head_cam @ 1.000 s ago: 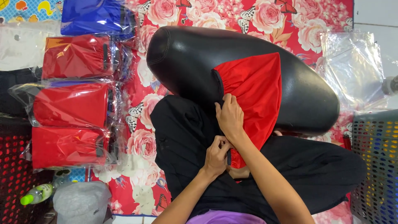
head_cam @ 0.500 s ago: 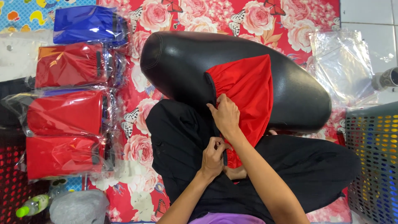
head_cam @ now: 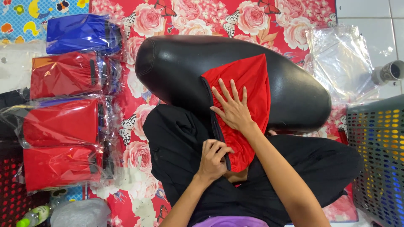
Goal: Folding a red fabric seat cover and placing it into a clear plastic packaging bag
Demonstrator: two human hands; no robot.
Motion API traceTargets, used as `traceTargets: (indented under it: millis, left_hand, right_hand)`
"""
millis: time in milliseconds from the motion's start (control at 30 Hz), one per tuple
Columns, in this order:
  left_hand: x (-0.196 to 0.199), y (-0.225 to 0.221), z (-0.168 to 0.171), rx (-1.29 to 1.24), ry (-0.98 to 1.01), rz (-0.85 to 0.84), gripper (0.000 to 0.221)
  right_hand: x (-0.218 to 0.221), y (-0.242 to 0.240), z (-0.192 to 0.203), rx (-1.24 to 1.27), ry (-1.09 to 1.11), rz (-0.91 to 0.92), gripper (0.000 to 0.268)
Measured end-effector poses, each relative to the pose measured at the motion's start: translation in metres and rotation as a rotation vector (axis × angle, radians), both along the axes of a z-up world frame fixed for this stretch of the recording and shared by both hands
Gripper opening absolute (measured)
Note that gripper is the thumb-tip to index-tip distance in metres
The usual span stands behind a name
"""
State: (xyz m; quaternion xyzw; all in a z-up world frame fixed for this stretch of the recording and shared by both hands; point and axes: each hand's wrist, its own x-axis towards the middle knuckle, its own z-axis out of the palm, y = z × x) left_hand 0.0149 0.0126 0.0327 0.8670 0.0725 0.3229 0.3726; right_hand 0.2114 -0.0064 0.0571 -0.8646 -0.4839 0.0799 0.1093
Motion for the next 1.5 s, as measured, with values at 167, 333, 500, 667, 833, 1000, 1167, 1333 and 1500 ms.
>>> traceTargets:
  millis: [167,333,500,667,833,1000,1167,1333,1500]
  left_hand:
    - [0.02,0.031,0.024,0.008,0.067,-0.211,0.028]
    - [0.061,0.062,0.051,-0.329,0.223,-0.387,0.044]
    - [0.121,0.088,0.069,-0.517,0.513,-0.182,0.022]
    - [0.161,0.101,0.054,-0.729,0.678,0.088,0.047]
    - [0.157,0.095,0.068,-0.699,0.759,0.097,0.065]
    - [0.165,0.078,0.048,-0.436,0.77,0.222,0.055]
    - [0.162,0.055,0.054,-0.215,0.75,0.29,0.046]
    - [0.156,0.054,0.039,-0.153,0.688,0.315,0.041]
    - [0.152,0.054,0.054,-0.252,0.56,0.269,0.044]
  right_hand:
    - [0.012,-0.019,0.02,0.221,0.201,-0.06,0.049]
    - [0.019,-0.07,0.077,0.627,0.817,-0.097,0.019]
    - [0.022,-0.093,0.112,0.373,0.885,-0.372,0.083]
    - [0.055,-0.069,0.051,0.411,0.7,-0.605,0.028]
    - [0.073,-0.047,0.018,0.52,0.629,-0.669,0.021]
    - [0.059,-0.033,0.008,0.3,0.176,-0.634,0.034]
    - [0.06,-0.031,-0.026,0.275,-0.249,-0.541,0.029]
    - [0.062,-0.036,-0.041,0.29,-0.437,-0.499,0.028]
    - [0.067,-0.05,-0.043,0.469,-0.188,-0.5,0.026]
